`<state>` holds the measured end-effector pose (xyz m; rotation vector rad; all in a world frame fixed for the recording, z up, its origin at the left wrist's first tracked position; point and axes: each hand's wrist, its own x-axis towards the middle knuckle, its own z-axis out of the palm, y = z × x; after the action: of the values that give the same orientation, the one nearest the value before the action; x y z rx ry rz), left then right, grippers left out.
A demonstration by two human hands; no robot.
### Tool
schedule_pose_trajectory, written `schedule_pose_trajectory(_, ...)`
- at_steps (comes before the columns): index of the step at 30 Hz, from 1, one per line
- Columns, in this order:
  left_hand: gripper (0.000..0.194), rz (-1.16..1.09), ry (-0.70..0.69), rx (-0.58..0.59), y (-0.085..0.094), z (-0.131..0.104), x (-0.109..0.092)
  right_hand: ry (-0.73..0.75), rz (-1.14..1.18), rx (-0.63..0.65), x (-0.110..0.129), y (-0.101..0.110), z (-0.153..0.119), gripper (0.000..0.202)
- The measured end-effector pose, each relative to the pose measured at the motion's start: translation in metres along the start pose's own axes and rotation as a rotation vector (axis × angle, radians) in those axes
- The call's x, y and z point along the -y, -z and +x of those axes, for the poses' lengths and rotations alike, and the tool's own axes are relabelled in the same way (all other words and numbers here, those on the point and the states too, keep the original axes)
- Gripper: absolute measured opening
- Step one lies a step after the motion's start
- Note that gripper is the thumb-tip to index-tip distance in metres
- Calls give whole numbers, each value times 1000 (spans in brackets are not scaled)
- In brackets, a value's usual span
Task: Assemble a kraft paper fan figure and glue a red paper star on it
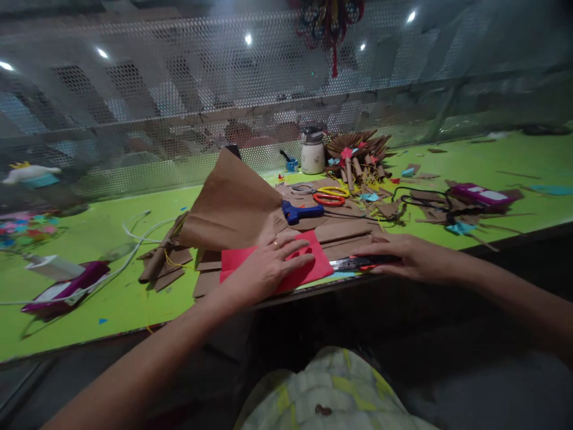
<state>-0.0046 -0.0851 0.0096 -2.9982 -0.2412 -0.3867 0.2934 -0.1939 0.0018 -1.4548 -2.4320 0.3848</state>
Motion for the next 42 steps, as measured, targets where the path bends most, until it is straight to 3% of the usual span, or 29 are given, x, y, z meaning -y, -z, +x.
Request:
schedule_pose_trajectory(3,37,-137,-43,38,-6,1,1,45,-85,-14,-4,-6,1,37)
schedule_pose_trajectory(11,35,-292,72,9,-12,2,4,117,-170,-27,-1,-10,4,36)
schedule_pose_trajectory(23,37,-356,116,62,-11,0,3,94,-164,-44,-3,-9,-14,39)
schedule_pose_trajectory(34,34,-397,157,-8,-18,-1,5,147,-158,-69,13,-17,11,37)
schedule_pose_trajectory(42,33,-420,133,8,-14,1,5,100,-124,-58,15,-12,-6,35)
